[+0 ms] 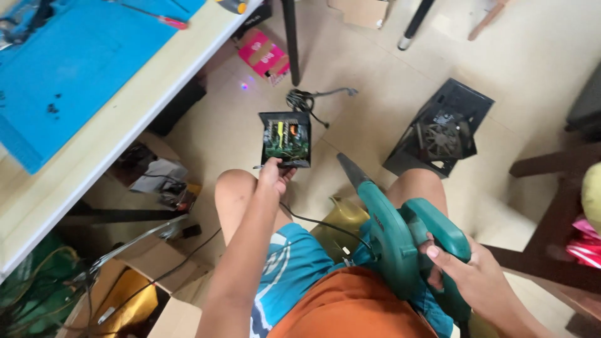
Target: Disassembling a computer power supply unit and cleaning its internal components using a portable blower and a brush to remove dust.
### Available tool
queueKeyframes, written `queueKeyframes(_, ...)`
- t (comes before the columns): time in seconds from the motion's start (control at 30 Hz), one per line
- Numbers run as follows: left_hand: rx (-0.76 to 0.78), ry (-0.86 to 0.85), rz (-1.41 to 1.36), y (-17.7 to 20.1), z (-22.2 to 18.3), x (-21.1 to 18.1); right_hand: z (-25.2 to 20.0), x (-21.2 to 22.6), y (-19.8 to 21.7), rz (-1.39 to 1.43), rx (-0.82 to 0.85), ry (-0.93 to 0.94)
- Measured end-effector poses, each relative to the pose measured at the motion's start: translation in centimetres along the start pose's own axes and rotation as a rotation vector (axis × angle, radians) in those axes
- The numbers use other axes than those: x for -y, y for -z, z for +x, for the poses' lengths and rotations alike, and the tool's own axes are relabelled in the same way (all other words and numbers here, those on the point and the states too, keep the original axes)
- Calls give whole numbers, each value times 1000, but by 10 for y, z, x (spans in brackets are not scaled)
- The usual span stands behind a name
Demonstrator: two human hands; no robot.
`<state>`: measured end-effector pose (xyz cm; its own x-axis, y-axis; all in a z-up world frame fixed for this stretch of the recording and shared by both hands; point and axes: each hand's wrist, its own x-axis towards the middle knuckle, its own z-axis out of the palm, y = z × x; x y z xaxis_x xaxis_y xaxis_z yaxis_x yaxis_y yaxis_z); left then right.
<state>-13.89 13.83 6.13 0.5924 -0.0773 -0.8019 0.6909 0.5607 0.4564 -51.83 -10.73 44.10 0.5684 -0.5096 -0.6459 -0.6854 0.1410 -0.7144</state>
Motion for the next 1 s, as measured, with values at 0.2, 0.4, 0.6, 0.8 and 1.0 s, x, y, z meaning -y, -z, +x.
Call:
queueKeyframes(0.2, -186, -38, 178, -10, -50, -16, 2, 9, -8, -25, -23, -49)
queueKeyframes(0.4, -209, -54, 156, -8, -60, -24, 0, 18, -15, 44, -38, -102)
queueKeyframes(0.6, -184, -32, 84, 1, -46, -27, 4, 18, -13, 90, 9, -109)
queueKeyframes(0.8, -172, -3, 74, -3, -53, -31, -1, 39, -16, -1, -32, -231)
queueKeyframes(1.0, -186, -70, 39, -13, -68, -44, 25, -2, -7, 142, 44, -184)
